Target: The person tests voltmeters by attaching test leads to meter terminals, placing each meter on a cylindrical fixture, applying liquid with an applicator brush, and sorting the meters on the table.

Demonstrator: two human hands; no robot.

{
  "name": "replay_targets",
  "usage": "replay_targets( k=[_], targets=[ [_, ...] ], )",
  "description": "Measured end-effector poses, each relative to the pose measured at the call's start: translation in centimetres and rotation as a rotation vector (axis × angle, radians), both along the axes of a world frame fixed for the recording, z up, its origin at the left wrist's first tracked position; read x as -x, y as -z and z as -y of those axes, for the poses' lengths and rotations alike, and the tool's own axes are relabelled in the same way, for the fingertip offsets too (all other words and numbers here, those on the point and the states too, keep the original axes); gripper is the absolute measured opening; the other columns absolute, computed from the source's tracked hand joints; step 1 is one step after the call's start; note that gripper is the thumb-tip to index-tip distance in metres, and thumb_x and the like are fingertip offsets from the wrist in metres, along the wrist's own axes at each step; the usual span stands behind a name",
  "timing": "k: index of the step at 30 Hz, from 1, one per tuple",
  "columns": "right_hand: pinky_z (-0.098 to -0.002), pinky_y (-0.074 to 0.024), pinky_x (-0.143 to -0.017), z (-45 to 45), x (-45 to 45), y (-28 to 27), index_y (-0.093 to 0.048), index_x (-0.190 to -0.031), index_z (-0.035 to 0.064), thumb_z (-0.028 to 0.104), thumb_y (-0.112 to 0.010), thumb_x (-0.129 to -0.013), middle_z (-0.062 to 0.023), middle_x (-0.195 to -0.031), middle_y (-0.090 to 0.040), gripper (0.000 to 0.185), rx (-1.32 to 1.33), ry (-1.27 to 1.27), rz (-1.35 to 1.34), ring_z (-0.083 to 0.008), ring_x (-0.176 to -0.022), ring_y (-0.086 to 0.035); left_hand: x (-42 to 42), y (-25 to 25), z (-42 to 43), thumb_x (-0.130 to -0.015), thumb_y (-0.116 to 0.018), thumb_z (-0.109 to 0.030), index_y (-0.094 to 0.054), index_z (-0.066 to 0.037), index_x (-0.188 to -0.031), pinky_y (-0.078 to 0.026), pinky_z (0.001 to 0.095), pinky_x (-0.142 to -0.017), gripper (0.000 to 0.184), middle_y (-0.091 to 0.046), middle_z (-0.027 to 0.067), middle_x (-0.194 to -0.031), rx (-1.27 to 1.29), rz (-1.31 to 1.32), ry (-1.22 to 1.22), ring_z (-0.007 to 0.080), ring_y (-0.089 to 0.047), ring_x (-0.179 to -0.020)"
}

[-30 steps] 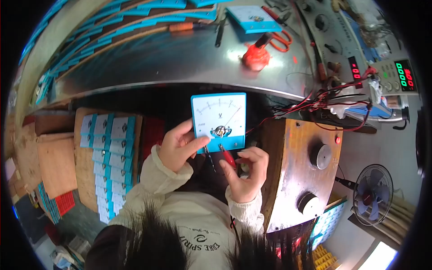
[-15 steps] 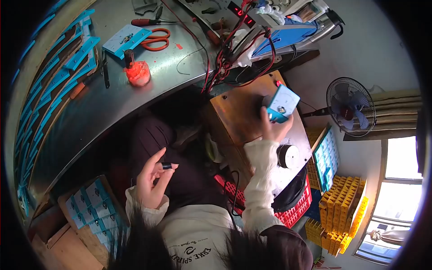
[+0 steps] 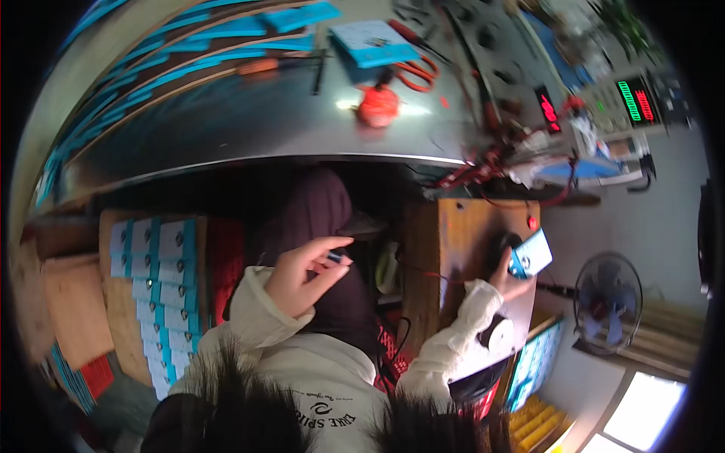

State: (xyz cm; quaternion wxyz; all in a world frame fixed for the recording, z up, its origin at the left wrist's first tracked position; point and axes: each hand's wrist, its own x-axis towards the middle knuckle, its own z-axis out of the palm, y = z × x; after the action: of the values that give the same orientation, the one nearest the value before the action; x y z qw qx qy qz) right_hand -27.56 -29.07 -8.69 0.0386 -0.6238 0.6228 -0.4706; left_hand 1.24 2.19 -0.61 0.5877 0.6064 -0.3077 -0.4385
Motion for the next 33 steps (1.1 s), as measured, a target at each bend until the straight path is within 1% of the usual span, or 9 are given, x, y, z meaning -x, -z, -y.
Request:
replay_targets(
  k=[4, 6, 9, 11, 14, 15, 18, 22, 33],
  targets=[
    [-0.0442, -0.0450, -0.093, -5.5, -4.9, -0.6, -0.038, -0.133, -0.0044, 0.034, -0.086, -0.064, -0.0234, -0.123, -0.051, 0.092, 0.070, -0.215, 0.134, -0.0339, -0.112, -0.052, 0.5, -0.2, 0.3, -0.088, -0.059, -0.005, -0.053, 0.000, -0.126, -0.048, 0.0228, -0.076, 0.038, -0.066, 0.0091, -0.105, 0.038, 0.104, -0.092, 0.0083, -0.060, -0.086],
    [-0.0449, -0.0416, -0.097, -11.7, -10.4, -1.7, -0.030, -0.140, -0.0022, 0.029, -0.087, -0.061, -0.0222, -0.129, -0.045, 0.103, 0.086, -0.633, 0.222, -0.0335, -0.117, -0.048, 1.0, -0.5, 0.3, -0.088, -0.060, -0.006, -0.049, -0.001, -0.130, -0.049, 0.0254, -0.077, 0.043, -0.065, 0.0115, -0.106, 0.050, 0.179, -0.127, 0.0125, -0.061, -0.088],
    [-0.0458, -0.0375, -0.099, -20.3, -17.0, -7.1, -0.028, -0.139, -0.0058, 0.023, -0.089, -0.053, -0.0224, -0.128, -0.044, 0.110, -0.165, -0.982, 0.010, -0.0367, -0.117, -0.046, 0.9, -1.3, 0.0, -0.087, -0.062, -0.010, -0.044, 0.000, -0.133, -0.049, 0.0295, -0.078, 0.050, -0.063, 0.0158, -0.107, 0.002, 0.359, -0.115, 0.0197, -0.061, -0.093],
    [-0.0400, -0.0353, -0.102, -22.7, -18.8, -7.8, -0.024, -0.141, -0.0068, 0.017, -0.088, -0.057, -0.0197, -0.133, -0.042, 0.108, -0.362, -1.048, 0.196, -0.0300, -0.122, -0.044, 0.6, -1.5, -0.5, -0.088, -0.063, -0.015, -0.052, 0.000, -0.118, -0.050, 0.0311, -0.067, 0.035, -0.066, 0.0151, -0.094, -0.068, 0.332, -0.333, 0.0211, -0.065, -0.078],
    [-0.0415, -0.0355, -0.103, -22.0, -19.1, -8.4, -0.019, -0.144, -0.0061, 0.015, -0.087, -0.061, -0.0230, -0.140, -0.037, 0.109, -0.464, -1.238, 0.199, -0.0306, -0.127, -0.042, -1.2, -1.3, -2.2, -0.089, -0.062, -0.010, -0.050, 0.001, -0.120, -0.045, 0.0216, -0.060, 0.035, -0.066, 0.0066, -0.097, 0.075, 0.020, -0.444, 0.0069, -0.059, -0.076],
    [-0.0385, -0.0414, -0.098, -22.4, -19.5, -8.2, -0.029, -0.140, -0.0060, 0.009, -0.081, -0.070, -0.0203, -0.131, -0.049, 0.089, -0.572, -1.229, 0.414, -0.0263, -0.117, -0.052, -1.6, -2.2, -2.7, -0.089, -0.062, -0.010, -0.048, 0.000, -0.123, -0.043, 0.0197, -0.058, 0.038, -0.065, 0.0050, -0.100, 0.070, -0.189, -0.477, 0.0058, -0.058, -0.077],
    [-0.0228, -0.0515, -0.071, -22.6, -18.3, -8.0, -0.058, -0.109, -0.0069, -0.002, -0.068, -0.083, -0.0091, -0.091, -0.068, 0.029, -1.171, -1.160, 0.692, -0.0107, -0.079, -0.064, -2.8, -1.7, -3.5, -0.089, -0.063, -0.010, -0.043, -0.001, -0.132, -0.040, 0.0174, -0.056, 0.049, -0.064, 0.0037, -0.103, 0.051, -0.222, -0.414, 0.0033, -0.055, -0.077],
    [-0.0198, -0.0486, -0.063, -23.6, -17.7, -8.0, -0.064, -0.097, -0.0037, -0.001, -0.069, -0.082, -0.0059, -0.086, -0.068, 0.016, -0.904, -1.131, 0.567, -0.0072, -0.072, -0.061, -3.3, -1.5, -3.6, -0.089, -0.063, -0.012, -0.042, 0.000, -0.135, -0.040, 0.0172, -0.055, 0.052, -0.065, 0.0037, -0.102, 0.010, -0.223, -0.336, 0.0028, -0.054, -0.076],
    [-0.0200, -0.0485, -0.062, -23.4, -16.8, -8.6, -0.064, -0.095, -0.0016, 0.000, -0.072, -0.080, -0.0067, -0.084, -0.068, 0.017, -0.825, -1.155, 0.361, -0.0071, -0.071, -0.061, -3.6, -1.3, -3.2, -0.089, -0.064, -0.018, -0.046, 0.001, -0.131, -0.042, 0.0183, -0.054, 0.050, -0.063, 0.0034, -0.100, -0.023, -0.249, -0.264, 0.0048, -0.055, -0.075]
  ],
)
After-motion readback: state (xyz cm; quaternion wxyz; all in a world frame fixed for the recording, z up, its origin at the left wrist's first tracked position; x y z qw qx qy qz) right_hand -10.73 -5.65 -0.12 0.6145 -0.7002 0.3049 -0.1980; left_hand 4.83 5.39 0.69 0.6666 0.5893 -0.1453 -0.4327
